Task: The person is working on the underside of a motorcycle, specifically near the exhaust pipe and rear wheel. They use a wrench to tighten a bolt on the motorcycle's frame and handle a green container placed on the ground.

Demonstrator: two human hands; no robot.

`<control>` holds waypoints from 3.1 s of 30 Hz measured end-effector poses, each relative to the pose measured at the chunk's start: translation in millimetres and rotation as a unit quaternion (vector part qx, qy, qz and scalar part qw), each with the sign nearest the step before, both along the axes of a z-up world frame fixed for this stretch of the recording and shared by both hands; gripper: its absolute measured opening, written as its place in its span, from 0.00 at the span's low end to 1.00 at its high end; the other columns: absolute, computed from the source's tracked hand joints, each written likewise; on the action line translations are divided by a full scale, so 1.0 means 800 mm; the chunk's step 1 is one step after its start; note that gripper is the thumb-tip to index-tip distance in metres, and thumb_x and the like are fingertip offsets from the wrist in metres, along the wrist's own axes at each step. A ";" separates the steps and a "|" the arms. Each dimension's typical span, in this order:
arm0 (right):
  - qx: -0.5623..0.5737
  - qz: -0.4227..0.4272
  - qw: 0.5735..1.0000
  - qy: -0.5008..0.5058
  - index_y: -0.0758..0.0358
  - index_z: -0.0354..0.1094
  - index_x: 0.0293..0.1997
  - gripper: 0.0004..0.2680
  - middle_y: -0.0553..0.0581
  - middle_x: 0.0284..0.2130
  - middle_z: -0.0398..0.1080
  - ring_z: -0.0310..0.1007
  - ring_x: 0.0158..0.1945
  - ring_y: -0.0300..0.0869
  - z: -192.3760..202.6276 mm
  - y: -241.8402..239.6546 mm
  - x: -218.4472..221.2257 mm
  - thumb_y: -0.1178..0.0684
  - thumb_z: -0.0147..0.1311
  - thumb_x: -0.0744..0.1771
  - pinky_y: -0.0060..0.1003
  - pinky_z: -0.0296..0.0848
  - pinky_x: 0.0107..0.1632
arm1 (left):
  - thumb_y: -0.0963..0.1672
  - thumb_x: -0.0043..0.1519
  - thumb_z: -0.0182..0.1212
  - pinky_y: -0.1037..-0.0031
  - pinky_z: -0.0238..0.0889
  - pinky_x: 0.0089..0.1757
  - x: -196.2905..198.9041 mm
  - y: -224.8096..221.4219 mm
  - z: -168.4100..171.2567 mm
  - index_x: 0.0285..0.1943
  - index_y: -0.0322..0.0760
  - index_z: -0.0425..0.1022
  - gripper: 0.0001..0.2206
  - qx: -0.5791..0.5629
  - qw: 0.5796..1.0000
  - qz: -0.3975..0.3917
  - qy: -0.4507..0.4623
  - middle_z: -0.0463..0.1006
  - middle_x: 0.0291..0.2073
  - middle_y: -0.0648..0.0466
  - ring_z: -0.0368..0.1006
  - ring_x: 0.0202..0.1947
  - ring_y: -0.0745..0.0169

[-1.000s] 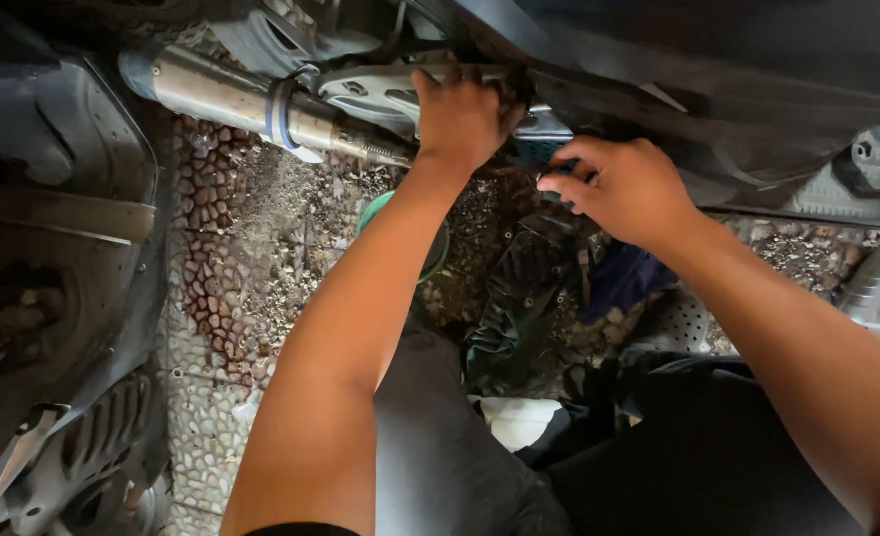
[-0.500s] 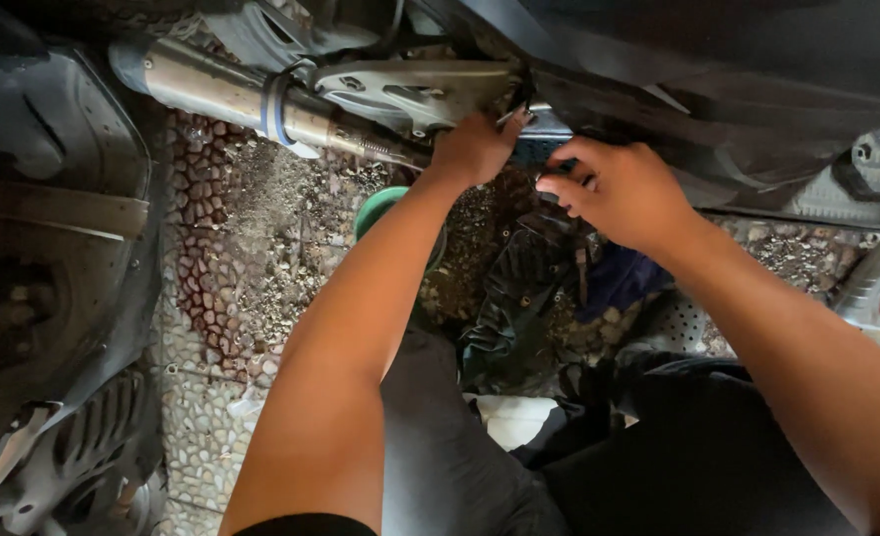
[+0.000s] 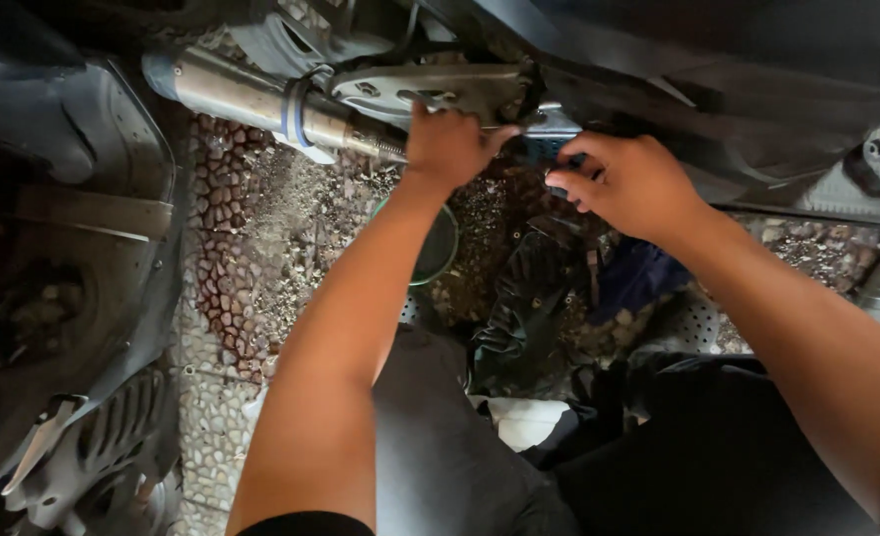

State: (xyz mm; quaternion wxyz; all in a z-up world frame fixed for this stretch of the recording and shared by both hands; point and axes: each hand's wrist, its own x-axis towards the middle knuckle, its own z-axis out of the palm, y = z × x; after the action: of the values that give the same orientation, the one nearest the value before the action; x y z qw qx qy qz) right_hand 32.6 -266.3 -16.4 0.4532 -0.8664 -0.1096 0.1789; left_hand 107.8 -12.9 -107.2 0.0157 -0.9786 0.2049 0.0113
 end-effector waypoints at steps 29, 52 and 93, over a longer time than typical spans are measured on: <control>-0.031 -0.002 0.999 -0.010 0.63 0.73 0.50 0.13 0.58 0.29 0.79 0.82 0.31 0.40 0.001 0.000 -0.002 0.46 0.62 0.66 0.36 0.76 0.33 | 0.67 0.56 0.45 0.27 0.46 0.52 0.022 -0.045 0.008 0.56 0.38 0.78 0.38 0.006 0.991 0.121 -0.060 0.78 0.57 0.44 0.62 0.64 0.41; 0.004 -0.007 1.000 0.014 0.65 0.73 0.49 0.12 0.58 0.28 0.79 0.82 0.30 0.39 0.004 0.003 -0.001 0.48 0.62 0.67 0.33 0.76 0.33 | 0.64 0.62 0.23 0.26 0.33 0.60 -0.001 -0.026 -0.004 0.37 0.39 0.82 0.40 -0.137 0.940 0.116 0.290 0.81 0.40 0.39 0.72 0.55 0.36; -0.004 -0.001 1.000 0.015 0.65 0.73 0.50 0.13 0.58 0.29 0.79 0.82 0.31 0.39 0.005 0.000 0.000 0.46 0.62 0.67 0.33 0.76 0.33 | 0.56 0.67 0.44 0.43 0.55 0.56 0.010 -0.048 -0.017 0.46 0.46 0.84 0.23 -0.117 0.993 0.009 0.011 0.83 0.33 0.45 0.78 0.40 0.41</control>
State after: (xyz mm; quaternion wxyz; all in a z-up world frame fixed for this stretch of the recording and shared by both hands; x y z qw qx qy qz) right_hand 32.2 -265.9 -12.7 0.4517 -0.8656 -0.1009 0.1914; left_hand 116.2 -51.2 -120.4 -0.1013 -0.9754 0.1960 -0.0024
